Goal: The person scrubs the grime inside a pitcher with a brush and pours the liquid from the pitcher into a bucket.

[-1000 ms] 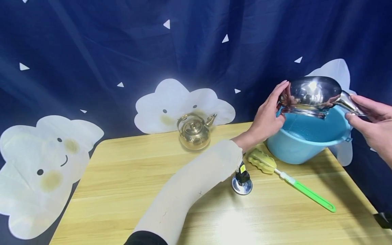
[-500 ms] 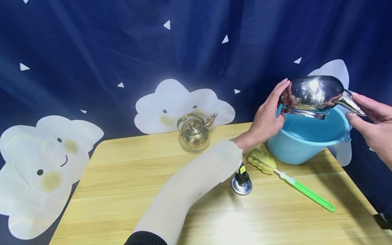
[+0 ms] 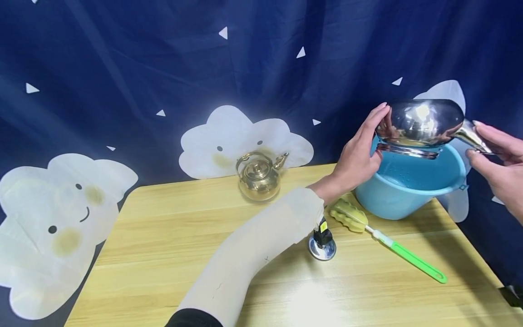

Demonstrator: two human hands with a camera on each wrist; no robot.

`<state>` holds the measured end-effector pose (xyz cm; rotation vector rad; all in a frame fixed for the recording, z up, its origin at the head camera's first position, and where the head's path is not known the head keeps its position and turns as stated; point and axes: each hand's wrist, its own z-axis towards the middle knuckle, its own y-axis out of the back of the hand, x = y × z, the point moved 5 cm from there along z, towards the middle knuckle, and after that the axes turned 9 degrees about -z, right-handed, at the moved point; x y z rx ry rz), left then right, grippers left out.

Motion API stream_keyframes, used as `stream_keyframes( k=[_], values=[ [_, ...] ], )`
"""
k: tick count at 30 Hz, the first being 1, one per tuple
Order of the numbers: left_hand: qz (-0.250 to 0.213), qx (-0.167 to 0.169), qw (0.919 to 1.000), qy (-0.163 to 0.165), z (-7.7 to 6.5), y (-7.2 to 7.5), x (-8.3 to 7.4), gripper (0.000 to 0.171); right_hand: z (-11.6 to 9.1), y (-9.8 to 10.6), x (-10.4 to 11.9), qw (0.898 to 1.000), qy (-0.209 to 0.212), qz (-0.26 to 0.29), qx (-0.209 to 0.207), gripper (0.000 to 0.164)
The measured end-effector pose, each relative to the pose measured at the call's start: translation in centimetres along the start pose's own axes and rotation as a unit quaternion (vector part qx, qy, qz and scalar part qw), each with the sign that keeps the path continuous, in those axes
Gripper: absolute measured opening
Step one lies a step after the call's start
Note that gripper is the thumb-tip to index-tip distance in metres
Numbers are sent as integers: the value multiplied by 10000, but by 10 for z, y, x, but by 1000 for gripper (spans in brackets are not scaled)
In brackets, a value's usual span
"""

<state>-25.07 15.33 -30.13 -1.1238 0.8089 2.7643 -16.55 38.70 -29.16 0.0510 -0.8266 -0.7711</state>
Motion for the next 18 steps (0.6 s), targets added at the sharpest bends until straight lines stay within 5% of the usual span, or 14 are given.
stream_keyframes(
  k=[10, 18],
  values=[
    [17, -67, 9997, -213, 2, 0, 0, 84, -1, 1, -1, 9999, -50, 63, -61, 51],
    [61, 124, 9973, 725, -4, -9, 14, 91, -4, -4, -9, 9992, -270, 159, 255, 54]
  ],
)
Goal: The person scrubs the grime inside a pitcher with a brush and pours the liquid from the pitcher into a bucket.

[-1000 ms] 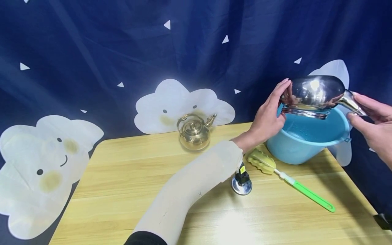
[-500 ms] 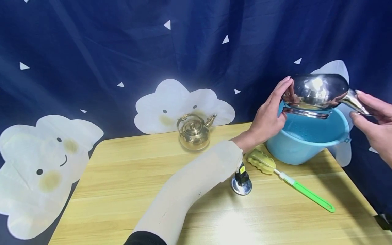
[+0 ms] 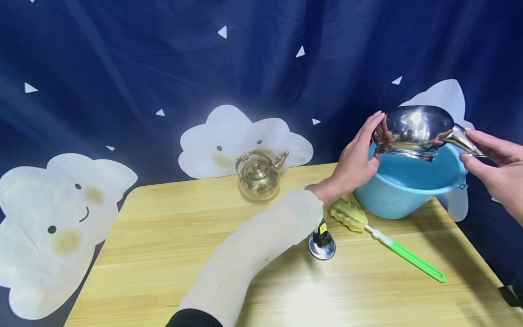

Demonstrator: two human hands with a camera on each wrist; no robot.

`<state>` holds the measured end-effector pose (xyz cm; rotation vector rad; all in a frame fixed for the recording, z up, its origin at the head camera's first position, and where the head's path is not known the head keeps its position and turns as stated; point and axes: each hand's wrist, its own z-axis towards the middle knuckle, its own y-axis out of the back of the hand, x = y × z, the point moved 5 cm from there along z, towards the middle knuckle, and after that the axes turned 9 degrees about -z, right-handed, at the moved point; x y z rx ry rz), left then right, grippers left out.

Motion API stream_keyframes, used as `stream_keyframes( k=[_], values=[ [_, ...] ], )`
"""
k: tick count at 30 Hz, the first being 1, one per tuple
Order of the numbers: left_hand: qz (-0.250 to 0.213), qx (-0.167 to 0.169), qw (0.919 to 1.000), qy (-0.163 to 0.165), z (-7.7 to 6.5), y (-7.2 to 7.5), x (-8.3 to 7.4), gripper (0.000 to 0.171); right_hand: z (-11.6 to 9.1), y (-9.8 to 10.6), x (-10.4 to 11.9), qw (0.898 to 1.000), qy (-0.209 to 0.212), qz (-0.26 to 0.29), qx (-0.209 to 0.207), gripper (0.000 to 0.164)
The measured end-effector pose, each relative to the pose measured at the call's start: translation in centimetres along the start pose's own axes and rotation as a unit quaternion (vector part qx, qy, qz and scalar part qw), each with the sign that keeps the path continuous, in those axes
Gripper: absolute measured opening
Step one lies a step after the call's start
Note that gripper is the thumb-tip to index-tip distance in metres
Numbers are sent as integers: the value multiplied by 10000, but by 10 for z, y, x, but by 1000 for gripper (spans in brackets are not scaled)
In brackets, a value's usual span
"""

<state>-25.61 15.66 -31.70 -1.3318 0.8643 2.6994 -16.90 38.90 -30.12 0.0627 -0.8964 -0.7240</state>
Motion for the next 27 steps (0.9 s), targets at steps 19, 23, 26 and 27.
stream_keyframes(
  k=[19, 23, 26, 27],
  values=[
    [365, 239, 9987, 273, -6, -7, 13, 93, -5, -3, -9, 9989, -69, -378, 256, 52],
    [296, 161, 9994, 37, -6, -7, 12, 92, -4, -3, -7, 9989, -49, -440, 164, 51],
    [198, 86, 9997, -109, -4, -5, 7, 91, -1, -1, -6, 9995, -98, -301, 6, 52],
    [174, 70, 9997, -144, -4, -5, 6, 90, 0, -1, -6, 9997, -125, -214, -15, 52]
  ],
)
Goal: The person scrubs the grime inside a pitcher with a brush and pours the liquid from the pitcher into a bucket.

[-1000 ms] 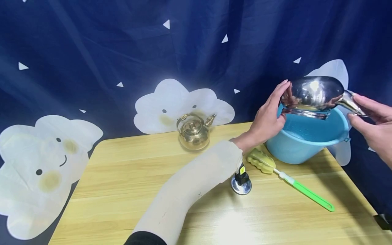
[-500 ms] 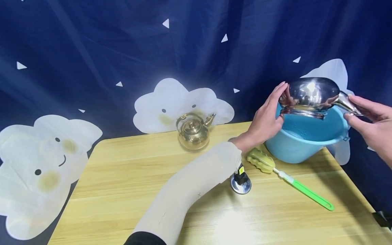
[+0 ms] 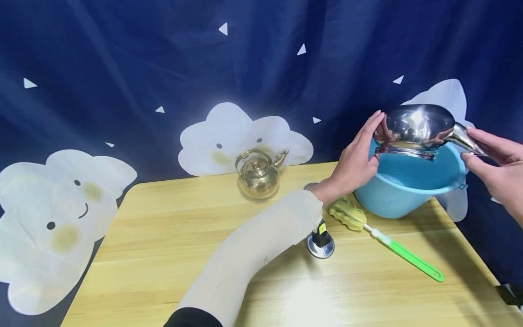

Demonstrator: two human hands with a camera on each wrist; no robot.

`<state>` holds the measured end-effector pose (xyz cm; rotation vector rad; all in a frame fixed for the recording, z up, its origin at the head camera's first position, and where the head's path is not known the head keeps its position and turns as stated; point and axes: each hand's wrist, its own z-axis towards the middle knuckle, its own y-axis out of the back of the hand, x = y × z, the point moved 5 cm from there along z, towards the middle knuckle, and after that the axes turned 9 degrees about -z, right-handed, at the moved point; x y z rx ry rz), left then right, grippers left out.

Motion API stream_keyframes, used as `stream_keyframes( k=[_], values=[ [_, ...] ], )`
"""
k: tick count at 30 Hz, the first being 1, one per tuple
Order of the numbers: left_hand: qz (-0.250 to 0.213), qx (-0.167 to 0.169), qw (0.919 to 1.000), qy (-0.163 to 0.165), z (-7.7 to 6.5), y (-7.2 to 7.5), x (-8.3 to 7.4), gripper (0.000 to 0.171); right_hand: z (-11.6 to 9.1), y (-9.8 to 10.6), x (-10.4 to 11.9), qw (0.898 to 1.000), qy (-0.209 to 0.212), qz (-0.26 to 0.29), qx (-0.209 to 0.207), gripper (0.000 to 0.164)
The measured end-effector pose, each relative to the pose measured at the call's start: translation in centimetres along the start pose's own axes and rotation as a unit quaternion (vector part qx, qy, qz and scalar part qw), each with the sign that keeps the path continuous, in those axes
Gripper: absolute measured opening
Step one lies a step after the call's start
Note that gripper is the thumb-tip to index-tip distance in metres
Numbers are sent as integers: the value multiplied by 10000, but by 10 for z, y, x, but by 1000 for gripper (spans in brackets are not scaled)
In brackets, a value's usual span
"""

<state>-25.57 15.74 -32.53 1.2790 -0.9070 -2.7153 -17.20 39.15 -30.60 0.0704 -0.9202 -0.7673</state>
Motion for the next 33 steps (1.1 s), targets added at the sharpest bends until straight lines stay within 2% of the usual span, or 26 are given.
stream_keyframes(
  k=[2, 7, 10, 14, 19, 27, 33],
  values=[
    [-23, 25, 10000, 54, 0, 3, -4, 90, -1, 1, 3, 10000, -2, 8, 11, 52],
    [14, 141, 9984, 548, 0, 6, -3, 92, -5, -2, 5, 9991, -23, -329, 272, 52],
    [-193, 199, 9959, 865, 1, 9, -1, 92, -5, -3, 7, 9986, -34, -397, 346, 51],
    [-446, 198, 9926, 1109, 4, 17, 1, 88, -2, -4, 11, 9988, 35, -290, 403, 50],
    [-543, 253, 9905, 1236, 7, 27, 1, 83, 2, -4, 15, 9984, -48, -316, 466, 50],
    [-483, 250, 9872, 1502, 5, 39, 0, 70, 5, -1, 19, 9947, -566, -456, 725, 55],
    [-345, 239, 9864, 1590, 3, 48, -4, 67, 9, 0, 24, 9944, -536, -254, 873, 50]
  ],
)
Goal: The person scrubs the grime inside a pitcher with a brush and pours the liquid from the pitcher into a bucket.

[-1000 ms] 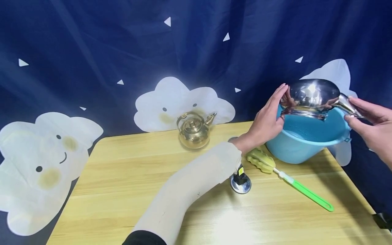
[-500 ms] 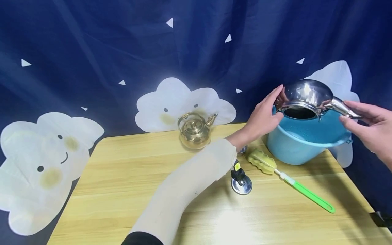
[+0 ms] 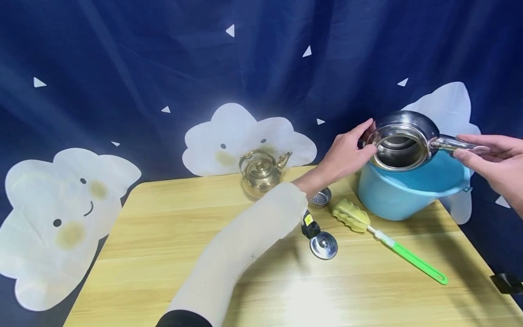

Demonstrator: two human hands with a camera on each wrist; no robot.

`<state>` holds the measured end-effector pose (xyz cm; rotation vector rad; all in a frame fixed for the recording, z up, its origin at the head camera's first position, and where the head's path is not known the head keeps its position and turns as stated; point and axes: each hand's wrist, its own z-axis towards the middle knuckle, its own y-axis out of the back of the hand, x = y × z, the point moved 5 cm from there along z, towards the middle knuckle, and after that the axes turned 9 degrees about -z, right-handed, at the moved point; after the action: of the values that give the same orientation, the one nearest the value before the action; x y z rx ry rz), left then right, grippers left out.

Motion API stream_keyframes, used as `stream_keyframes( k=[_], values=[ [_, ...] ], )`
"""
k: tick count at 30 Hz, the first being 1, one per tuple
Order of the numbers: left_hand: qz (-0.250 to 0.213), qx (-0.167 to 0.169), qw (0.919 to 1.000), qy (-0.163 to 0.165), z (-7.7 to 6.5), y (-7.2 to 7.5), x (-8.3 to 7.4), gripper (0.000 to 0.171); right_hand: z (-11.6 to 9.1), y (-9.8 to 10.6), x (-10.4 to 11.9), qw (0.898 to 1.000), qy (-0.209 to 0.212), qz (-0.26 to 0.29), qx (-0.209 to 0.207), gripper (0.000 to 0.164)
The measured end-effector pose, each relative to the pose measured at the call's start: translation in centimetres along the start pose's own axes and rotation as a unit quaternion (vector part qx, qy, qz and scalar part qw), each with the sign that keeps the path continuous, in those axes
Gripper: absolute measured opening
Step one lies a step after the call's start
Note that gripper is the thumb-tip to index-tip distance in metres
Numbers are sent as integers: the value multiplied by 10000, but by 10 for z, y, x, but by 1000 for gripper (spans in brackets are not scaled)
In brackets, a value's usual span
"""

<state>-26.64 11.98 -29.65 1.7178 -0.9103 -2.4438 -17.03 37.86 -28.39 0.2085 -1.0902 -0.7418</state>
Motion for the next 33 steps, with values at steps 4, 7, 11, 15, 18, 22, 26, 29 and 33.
stream_keyframes(
  k=[4, 7, 11, 15, 18, 22, 26, 29, 33],
  values=[
    [94, 23, 9999, 27, -3, 6, -2, 65, 2, -3, 2, 9988, 242, 418, 85, 44],
    [168, 77, 9998, 76, -6, 11, -4, 63, 4, -4, 5, 9968, 365, 706, 114, 40],
    [424, 68, 9990, 104, -12, 19, -6, 62, 7, -8, 10, 9923, 494, 1118, 202, 36],
    [514, -66, 9986, 84, -20, 28, -5, 60, 9, -16, 16, 9824, 503, 1758, 373, 33],
    [498, -157, 9986, 30, -27, 35, -2, 58, 9, -23, 18, 9655, 278, 2507, 644, 30],
    [565, -260, 9980, -78, -37, 45, 3, 58, 8, -35, 21, 9372, -252, 3287, 1141, 29],
    [519, -318, 9981, -116, -49, 55, 12, 57, 3, -49, 24, 9278, -694, 3329, 1538, 31],
    [411, -413, 9983, -29, -58, 63, 21, 56, -2, -61, 29, 9227, -824, 3302, 1811, 31],
    [192, -561, 9981, 160, -72, 74, 31, 56, -10, -77, 40, 9041, -818, 3616, 2124, 33]
  ],
)
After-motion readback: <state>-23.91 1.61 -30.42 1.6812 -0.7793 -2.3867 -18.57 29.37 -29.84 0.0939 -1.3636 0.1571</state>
